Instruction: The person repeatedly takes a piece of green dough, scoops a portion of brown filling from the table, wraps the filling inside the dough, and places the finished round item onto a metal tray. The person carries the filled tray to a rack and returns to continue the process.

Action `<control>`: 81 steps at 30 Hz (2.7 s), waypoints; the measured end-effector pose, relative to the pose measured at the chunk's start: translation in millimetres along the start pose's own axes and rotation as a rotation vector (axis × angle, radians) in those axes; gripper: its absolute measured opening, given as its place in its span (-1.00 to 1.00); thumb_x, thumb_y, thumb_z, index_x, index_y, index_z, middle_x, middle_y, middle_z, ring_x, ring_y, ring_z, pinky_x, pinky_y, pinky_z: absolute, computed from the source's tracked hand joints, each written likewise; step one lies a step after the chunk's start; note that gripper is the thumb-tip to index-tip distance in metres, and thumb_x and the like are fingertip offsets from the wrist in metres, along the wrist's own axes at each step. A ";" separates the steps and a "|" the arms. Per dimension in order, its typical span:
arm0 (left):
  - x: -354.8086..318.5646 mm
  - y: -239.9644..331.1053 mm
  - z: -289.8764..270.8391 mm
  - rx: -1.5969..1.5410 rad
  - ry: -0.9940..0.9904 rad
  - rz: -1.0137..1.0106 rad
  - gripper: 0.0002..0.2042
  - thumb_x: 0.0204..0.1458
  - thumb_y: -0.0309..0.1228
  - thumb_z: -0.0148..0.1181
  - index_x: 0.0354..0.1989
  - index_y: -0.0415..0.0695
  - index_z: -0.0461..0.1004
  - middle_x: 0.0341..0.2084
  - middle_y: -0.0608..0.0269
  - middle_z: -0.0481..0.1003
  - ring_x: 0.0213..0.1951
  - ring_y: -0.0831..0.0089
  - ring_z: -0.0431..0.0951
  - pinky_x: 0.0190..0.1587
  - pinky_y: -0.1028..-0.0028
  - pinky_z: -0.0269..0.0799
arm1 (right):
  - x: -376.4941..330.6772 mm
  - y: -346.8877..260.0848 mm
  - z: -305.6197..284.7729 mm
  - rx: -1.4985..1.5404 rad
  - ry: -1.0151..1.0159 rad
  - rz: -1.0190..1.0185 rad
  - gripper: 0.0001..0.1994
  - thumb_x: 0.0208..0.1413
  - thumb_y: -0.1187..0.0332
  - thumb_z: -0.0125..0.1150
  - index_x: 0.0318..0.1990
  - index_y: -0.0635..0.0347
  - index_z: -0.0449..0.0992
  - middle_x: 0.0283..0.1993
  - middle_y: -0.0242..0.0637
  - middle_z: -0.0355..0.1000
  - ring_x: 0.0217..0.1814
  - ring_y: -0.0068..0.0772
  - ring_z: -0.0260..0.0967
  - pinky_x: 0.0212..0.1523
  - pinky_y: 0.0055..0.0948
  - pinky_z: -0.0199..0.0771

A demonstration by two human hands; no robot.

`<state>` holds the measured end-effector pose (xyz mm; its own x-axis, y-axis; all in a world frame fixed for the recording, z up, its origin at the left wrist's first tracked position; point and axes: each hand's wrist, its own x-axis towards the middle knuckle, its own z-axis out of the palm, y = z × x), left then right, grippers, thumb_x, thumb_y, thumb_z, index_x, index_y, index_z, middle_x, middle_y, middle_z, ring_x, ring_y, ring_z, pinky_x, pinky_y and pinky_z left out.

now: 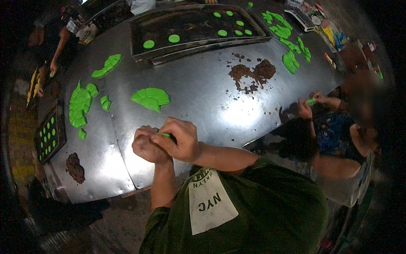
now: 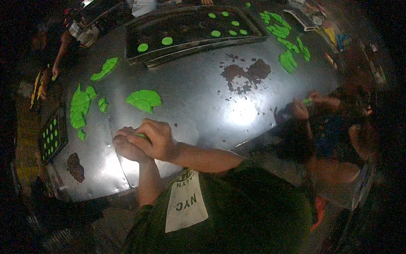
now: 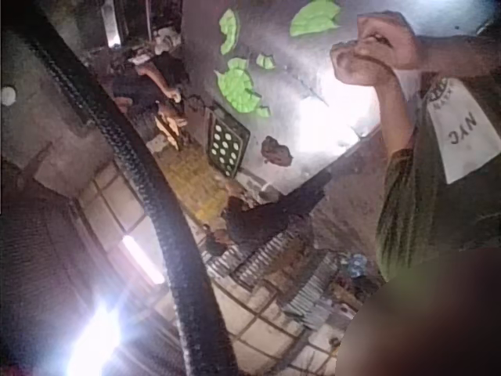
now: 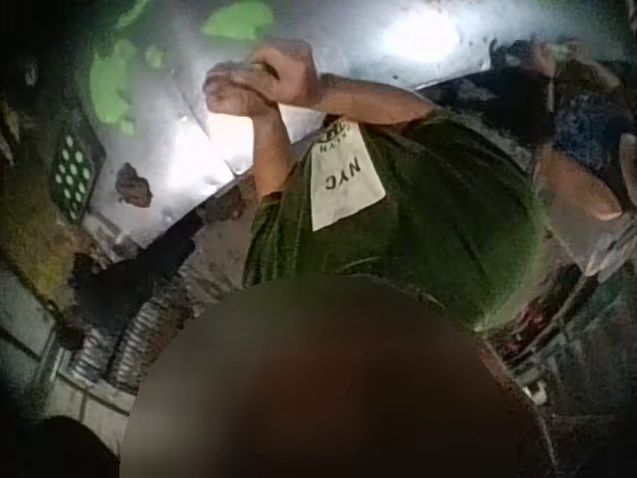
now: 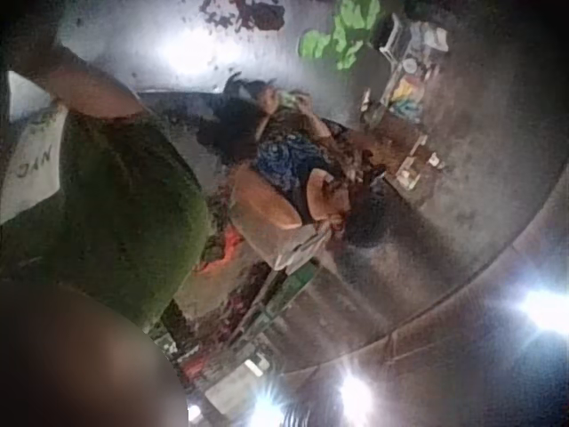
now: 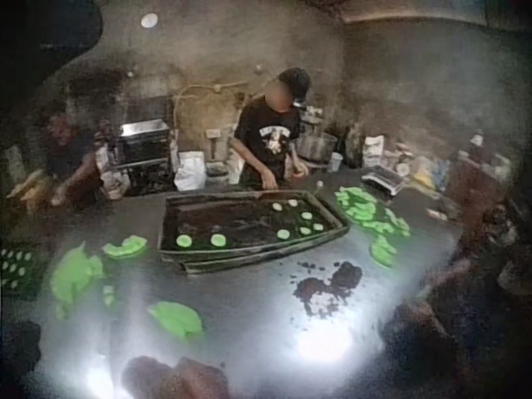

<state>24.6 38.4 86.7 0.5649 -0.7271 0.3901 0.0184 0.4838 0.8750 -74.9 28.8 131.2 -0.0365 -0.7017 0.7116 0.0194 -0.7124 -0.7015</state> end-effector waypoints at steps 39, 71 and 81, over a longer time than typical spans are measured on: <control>-0.4 -71.5 16.2 -0.362 -0.176 -1.180 -0.53 0.36 -0.11 -0.28 0.23 -0.22 0.25 0.12 0.12 0.38 0.14 0.32 0.38 0.23 0.31 0.24 | -7.6 144.4 -205.1 -0.168 -0.425 0.918 -0.75 0.13 0.38 0.27 -0.10 0.37 0.58 -0.21 -0.22 0.58 -0.11 -0.44 0.50 -0.05 -0.38 0.49; 26.8 -64.0 88.7 -0.739 0.043 -1.139 -0.56 0.33 -0.38 -0.16 0.33 -0.24 0.04 0.19 0.12 0.31 0.17 0.21 0.35 0.25 0.28 0.26 | 46.9 123.3 -117.5 -0.362 -0.760 -0.100 -0.74 -0.09 0.43 0.28 -0.18 0.27 0.52 -0.22 -0.21 0.38 -0.23 -0.19 0.39 -0.23 -0.28 0.48; 23.8 -0.8 57.4 -0.376 -0.695 -0.758 -0.63 0.26 -0.38 -0.01 0.19 -0.27 0.28 0.20 0.00 0.33 0.22 0.27 0.33 0.28 0.26 0.21 | 43.9 37.2 -113.7 -0.131 -0.367 0.149 -0.64 -0.09 0.59 0.36 -0.08 0.28 0.47 -0.20 -0.22 0.36 -0.19 -0.32 0.39 -0.20 -0.34 0.45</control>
<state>-9.3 -7.2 111.7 -0.2861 -0.9576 -0.0327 0.4819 -0.1733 0.8589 -189.4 -27.2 131.8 0.3160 -0.7717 0.5520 -0.1306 -0.6117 -0.7803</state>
